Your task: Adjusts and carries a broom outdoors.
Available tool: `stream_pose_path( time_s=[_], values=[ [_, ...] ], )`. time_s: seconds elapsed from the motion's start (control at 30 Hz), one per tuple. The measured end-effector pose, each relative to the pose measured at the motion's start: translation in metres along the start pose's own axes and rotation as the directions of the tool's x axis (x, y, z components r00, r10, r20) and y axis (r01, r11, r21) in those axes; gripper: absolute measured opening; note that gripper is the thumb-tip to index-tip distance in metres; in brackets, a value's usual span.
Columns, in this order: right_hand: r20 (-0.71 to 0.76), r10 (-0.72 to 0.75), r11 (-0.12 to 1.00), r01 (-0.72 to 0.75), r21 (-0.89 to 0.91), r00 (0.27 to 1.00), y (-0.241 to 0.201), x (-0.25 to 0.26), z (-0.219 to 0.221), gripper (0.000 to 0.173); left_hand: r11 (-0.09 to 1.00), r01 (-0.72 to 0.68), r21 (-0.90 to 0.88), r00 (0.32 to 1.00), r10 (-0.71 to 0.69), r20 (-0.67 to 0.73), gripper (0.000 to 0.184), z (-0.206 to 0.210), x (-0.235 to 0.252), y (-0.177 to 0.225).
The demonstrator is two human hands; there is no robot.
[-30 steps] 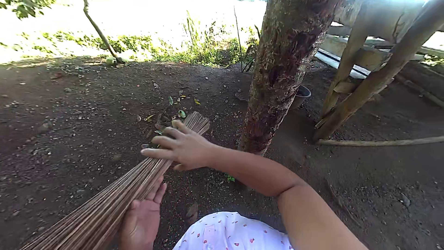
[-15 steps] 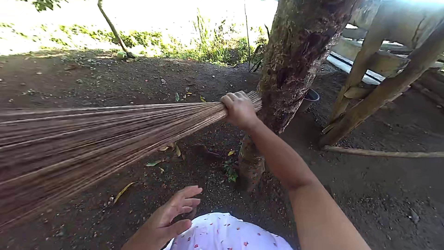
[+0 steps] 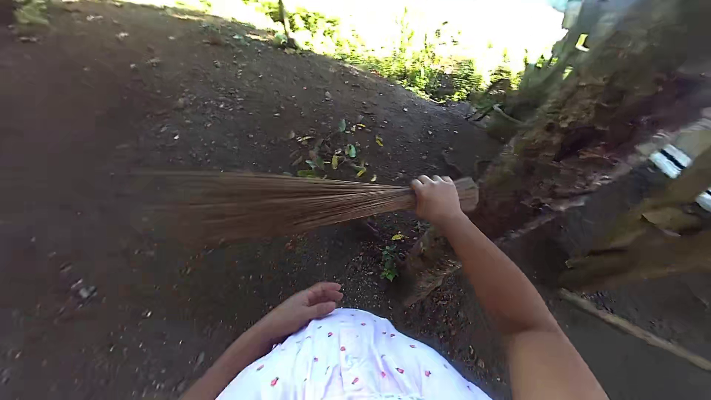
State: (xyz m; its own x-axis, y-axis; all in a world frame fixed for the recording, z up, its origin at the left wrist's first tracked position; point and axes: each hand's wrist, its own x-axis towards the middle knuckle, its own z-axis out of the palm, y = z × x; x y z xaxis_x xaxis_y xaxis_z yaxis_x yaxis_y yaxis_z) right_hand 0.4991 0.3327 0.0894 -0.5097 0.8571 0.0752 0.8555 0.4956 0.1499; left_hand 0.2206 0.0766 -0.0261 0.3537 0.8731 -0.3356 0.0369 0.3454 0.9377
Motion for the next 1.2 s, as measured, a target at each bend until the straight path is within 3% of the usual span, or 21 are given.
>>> stream_pose_path(
  time_s=[0.07,0.13,0.27,0.33,0.4,0.53,0.6,0.63,0.73,0.8,0.9,0.97,1.03,1.07,1.13,1.2],
  values=[
    [0.164,0.066,0.994,-0.078,0.071,0.984,-0.032,-0.008,0.026,0.046,0.979,0.123,-0.162,0.981,-0.144,-0.126,0.056,-0.003,0.006,-0.021],
    [0.379,0.106,0.983,-0.155,0.103,0.919,-0.053,-0.021,0.049,0.055,0.918,0.134,-0.373,0.929,-0.247,-0.274,0.061,-0.006,0.015,-0.038],
    [0.656,-0.050,0.926,-0.212,0.313,0.753,-0.080,-0.074,0.112,0.063,0.639,-0.147,-0.755,0.817,-0.352,-0.457,0.053,-0.021,0.033,-0.060],
    [0.724,-0.196,0.871,-0.221,0.438,0.661,-0.085,-0.096,0.138,0.060,0.546,-0.159,-0.822,0.777,-0.444,-0.446,0.048,-0.024,0.038,-0.073],
    [0.742,-0.303,0.813,-0.245,0.529,0.598,-0.091,-0.104,0.146,0.054,0.523,-0.102,-0.846,0.785,-0.480,-0.392,0.045,-0.021,0.044,-0.078],
    [0.634,-0.345,0.423,-0.488,0.763,0.692,-0.119,-0.096,0.141,0.056,0.643,0.107,-0.759,0.879,-0.417,-0.229,0.039,-0.006,0.067,-0.054],
    [0.635,-0.202,0.318,-0.563,0.763,0.746,-0.136,-0.079,0.141,0.056,0.734,0.211,-0.646,0.932,-0.350,-0.093,0.046,0.009,0.081,-0.043],
    [0.646,-0.103,0.344,-0.582,0.737,0.757,-0.138,-0.070,0.145,0.052,0.778,0.242,-0.579,0.942,-0.332,-0.053,0.052,0.017,0.086,-0.037],
    [0.641,0.151,0.618,-0.578,0.533,0.753,-0.111,-0.055,0.168,0.046,0.853,0.271,-0.446,0.923,-0.362,-0.131,0.051,0.028,0.088,-0.019],
    [0.640,0.355,0.694,-0.651,0.308,0.681,-0.082,-0.061,0.185,0.047,0.880,0.292,-0.375,0.907,-0.379,-0.184,0.046,0.027,0.088,-0.018],
    [0.654,0.545,0.589,-0.795,0.147,0.525,-0.053,-0.084,0.226,0.047,0.888,0.360,-0.285,0.882,-0.423,-0.206,0.047,0.019,0.090,-0.031],
    [0.731,0.464,0.466,-0.840,0.278,0.500,-0.058,-0.088,0.236,0.051,0.878,0.373,-0.300,0.873,-0.441,-0.205,0.049,0.014,0.091,-0.040],
    [0.860,0.146,0.238,-0.862,0.448,0.488,-0.074,-0.084,0.228,0.063,0.833,0.379,-0.402,0.854,-0.483,-0.196,0.050,0.000,0.088,-0.045],
    [0.889,-0.031,0.208,-0.867,0.453,0.456,-0.080,-0.082,0.222,0.071,0.793,0.368,-0.485,0.840,-0.507,-0.192,0.049,-0.009,0.084,-0.048],
    [0.909,-0.234,0.379,-0.829,0.412,0.345,-0.083,-0.085,0.214,0.072,0.717,0.327,-0.616,0.802,-0.555,-0.220,0.048,-0.032,0.075,-0.063],
    [0.919,-0.300,0.605,-0.694,0.391,0.257,-0.083,-0.084,0.214,0.057,0.659,0.276,-0.700,0.743,-0.608,-0.280,0.054,-0.064,0.064,-0.079]
  ],
)
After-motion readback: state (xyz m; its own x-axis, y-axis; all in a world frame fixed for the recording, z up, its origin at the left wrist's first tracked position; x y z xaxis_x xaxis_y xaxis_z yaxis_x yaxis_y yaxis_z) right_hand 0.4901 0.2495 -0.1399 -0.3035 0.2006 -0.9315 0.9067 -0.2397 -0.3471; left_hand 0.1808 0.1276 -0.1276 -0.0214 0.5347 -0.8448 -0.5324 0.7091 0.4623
